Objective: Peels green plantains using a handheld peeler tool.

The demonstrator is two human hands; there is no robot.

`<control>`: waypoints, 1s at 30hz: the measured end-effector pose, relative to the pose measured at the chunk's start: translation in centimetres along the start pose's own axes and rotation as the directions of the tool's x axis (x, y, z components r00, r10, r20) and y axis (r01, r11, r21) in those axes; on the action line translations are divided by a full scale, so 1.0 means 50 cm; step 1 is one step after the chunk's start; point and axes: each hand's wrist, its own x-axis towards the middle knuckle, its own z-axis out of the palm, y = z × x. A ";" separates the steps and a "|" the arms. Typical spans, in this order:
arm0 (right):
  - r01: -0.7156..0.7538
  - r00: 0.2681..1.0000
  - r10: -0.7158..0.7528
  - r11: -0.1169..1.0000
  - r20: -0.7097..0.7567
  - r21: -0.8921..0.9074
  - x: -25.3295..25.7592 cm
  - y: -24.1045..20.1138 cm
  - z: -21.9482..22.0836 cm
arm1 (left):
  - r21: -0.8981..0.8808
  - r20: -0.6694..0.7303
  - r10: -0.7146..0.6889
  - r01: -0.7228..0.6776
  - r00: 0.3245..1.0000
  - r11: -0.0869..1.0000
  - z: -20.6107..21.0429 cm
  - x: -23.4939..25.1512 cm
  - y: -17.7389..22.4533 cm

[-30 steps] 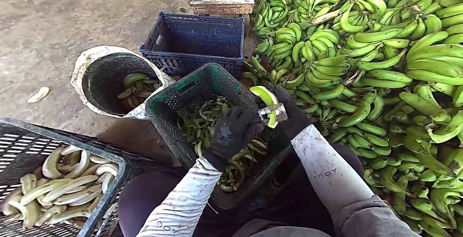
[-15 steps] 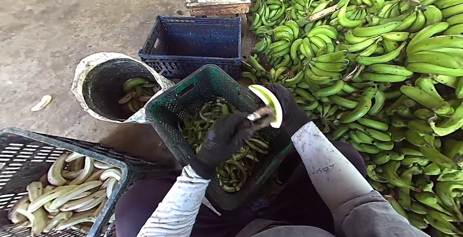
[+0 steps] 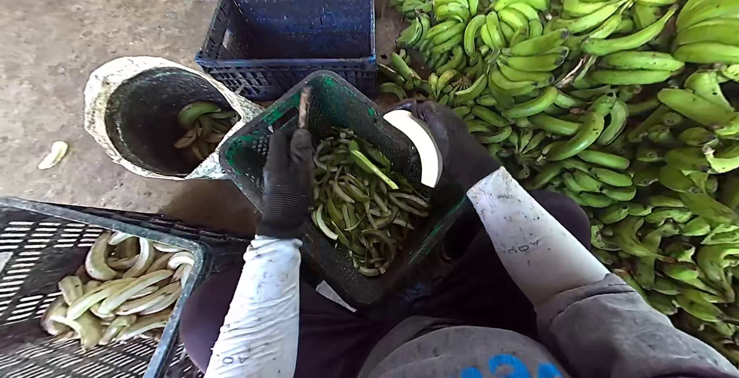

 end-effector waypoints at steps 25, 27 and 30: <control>0.247 0.922 -0.119 0.913 0.368 -0.324 -0.017 -0.050 -0.003 | -0.200 -0.480 0.178 -0.304 0.859 0.932 -0.175 -0.018 -0.093; 0.348 0.899 -0.194 0.862 0.393 -0.369 -0.018 -0.048 -0.024 | -0.378 -0.300 -0.105 -0.018 0.948 0.925 -0.033 0.019 -0.026; 0.414 0.899 -0.222 0.714 0.379 -0.564 -0.057 -0.114 -0.001 | -0.456 0.007 -0.305 0.274 0.952 0.847 0.128 0.058 -0.066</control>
